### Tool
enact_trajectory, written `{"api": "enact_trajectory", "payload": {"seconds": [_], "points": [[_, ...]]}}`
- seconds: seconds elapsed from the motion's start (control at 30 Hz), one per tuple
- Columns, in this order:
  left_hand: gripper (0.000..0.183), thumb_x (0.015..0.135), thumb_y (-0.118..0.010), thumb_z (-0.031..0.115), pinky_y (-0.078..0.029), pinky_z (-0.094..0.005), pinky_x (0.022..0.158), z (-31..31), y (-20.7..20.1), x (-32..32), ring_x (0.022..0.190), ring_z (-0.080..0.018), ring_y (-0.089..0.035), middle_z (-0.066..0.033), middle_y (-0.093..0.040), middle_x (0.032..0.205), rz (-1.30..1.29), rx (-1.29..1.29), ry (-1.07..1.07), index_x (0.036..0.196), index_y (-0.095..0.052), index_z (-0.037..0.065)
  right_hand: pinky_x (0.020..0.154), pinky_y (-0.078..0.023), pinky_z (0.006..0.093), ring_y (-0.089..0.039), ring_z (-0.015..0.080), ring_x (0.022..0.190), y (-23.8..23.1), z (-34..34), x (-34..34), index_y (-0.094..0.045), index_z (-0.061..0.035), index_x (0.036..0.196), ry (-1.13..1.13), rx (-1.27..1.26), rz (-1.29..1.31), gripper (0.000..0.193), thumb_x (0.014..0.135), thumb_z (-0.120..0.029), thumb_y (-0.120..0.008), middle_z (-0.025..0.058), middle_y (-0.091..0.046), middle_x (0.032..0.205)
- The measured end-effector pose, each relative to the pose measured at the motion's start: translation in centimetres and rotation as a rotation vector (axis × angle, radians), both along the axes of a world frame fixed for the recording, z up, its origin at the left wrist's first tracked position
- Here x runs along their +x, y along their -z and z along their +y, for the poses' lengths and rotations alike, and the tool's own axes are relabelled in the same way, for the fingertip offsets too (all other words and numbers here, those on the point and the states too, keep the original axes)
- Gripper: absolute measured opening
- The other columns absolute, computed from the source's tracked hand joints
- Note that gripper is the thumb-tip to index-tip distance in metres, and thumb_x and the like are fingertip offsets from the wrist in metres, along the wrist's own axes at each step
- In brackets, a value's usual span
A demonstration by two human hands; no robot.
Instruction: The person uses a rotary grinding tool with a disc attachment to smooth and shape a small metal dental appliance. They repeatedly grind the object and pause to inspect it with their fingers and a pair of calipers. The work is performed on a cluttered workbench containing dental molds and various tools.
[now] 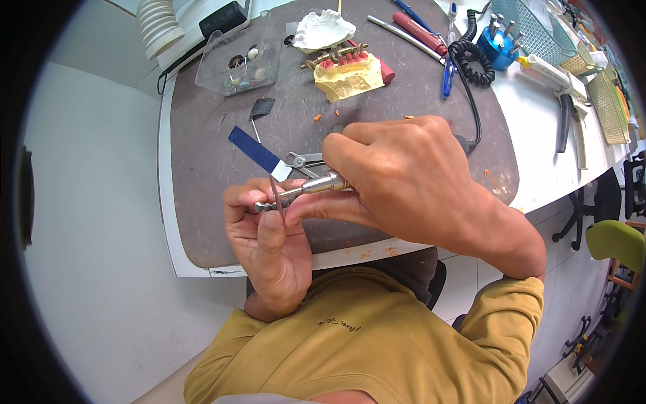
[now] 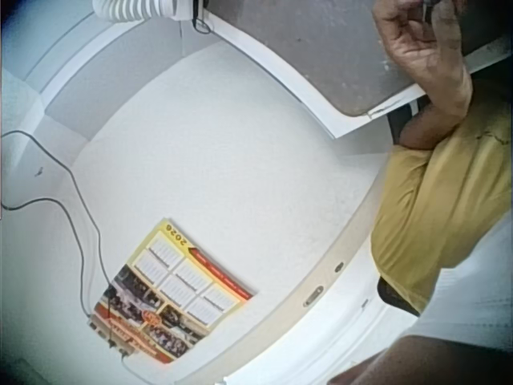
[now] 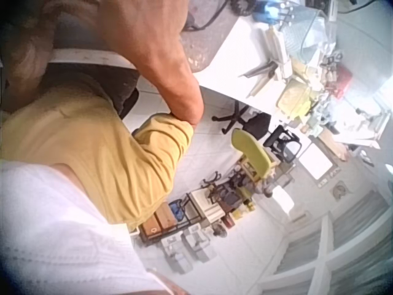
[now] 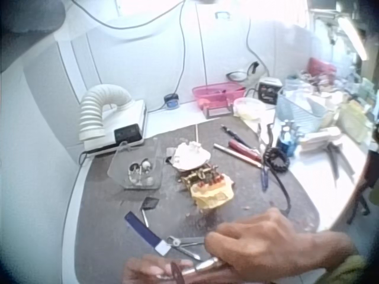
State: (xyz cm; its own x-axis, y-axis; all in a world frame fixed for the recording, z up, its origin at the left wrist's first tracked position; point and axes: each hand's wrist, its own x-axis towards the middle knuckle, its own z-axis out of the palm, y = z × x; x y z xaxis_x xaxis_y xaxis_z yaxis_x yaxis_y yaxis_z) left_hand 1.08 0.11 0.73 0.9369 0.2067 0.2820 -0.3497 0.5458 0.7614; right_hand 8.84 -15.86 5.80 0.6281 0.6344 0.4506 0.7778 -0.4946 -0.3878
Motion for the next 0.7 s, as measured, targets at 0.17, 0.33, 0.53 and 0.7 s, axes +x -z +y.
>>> {"api": "enact_trajectory", "payload": {"seconds": [0.17,0.33,0.53,0.7], "points": [[0.024,0.089,-0.064,0.007,-0.046,-0.0393,0.095,0.07,0.17,-0.02,0.107,-0.0270,-0.058,-0.0086,-0.055,0.103,-0.018,0.015,0.004,0.108,-0.049,0.005,0.044,-0.037,0.0339,-0.048,0.0241,0.046,-0.06,-0.02,-0.03,-0.048,-0.0044,0.064,-0.017,-0.002,0.000,0.048,0.061,-0.038,-0.082,0.0059,-0.047,0.056],[0.025,0.088,-0.065,0.008,-0.046,-0.0398,0.096,0.08,0.11,0.02,0.105,-0.0270,-0.058,-0.0090,-0.056,0.103,-0.014,0.009,-0.002,0.107,-0.050,0.006,0.042,-0.038,0.0330,-0.049,0.0223,0.044,-0.08,-0.04,0.06,-0.047,-0.0060,0.062,0.001,-0.012,-0.032,0.049,0.064,-0.043,-0.079,0.0048,-0.046,0.054],[0.024,0.087,-0.066,0.007,-0.046,-0.0400,0.094,0.10,0.10,0.01,0.106,-0.0278,-0.057,-0.0083,-0.055,0.102,-0.008,0.016,0.006,0.106,-0.051,0.006,0.039,-0.038,0.0315,-0.050,0.0193,0.041,0.21,0.15,0.28,-0.045,-0.0081,0.058,-0.027,0.010,-0.082,0.054,0.070,-0.051,-0.075,0.0025,-0.045,0.050],[0.024,0.087,-0.066,0.008,-0.047,-0.0401,0.093,-0.06,-0.16,-0.06,0.105,-0.0277,-0.058,-0.0083,-0.055,0.101,0.026,0.013,-0.013,0.106,-0.050,0.006,0.039,-0.038,0.0314,-0.051,0.0192,0.042,-0.02,0.13,0.22,-0.045,-0.0080,0.058,0.012,-0.012,-0.096,0.053,0.070,-0.050,-0.075,0.0023,-0.045,0.051]]}}
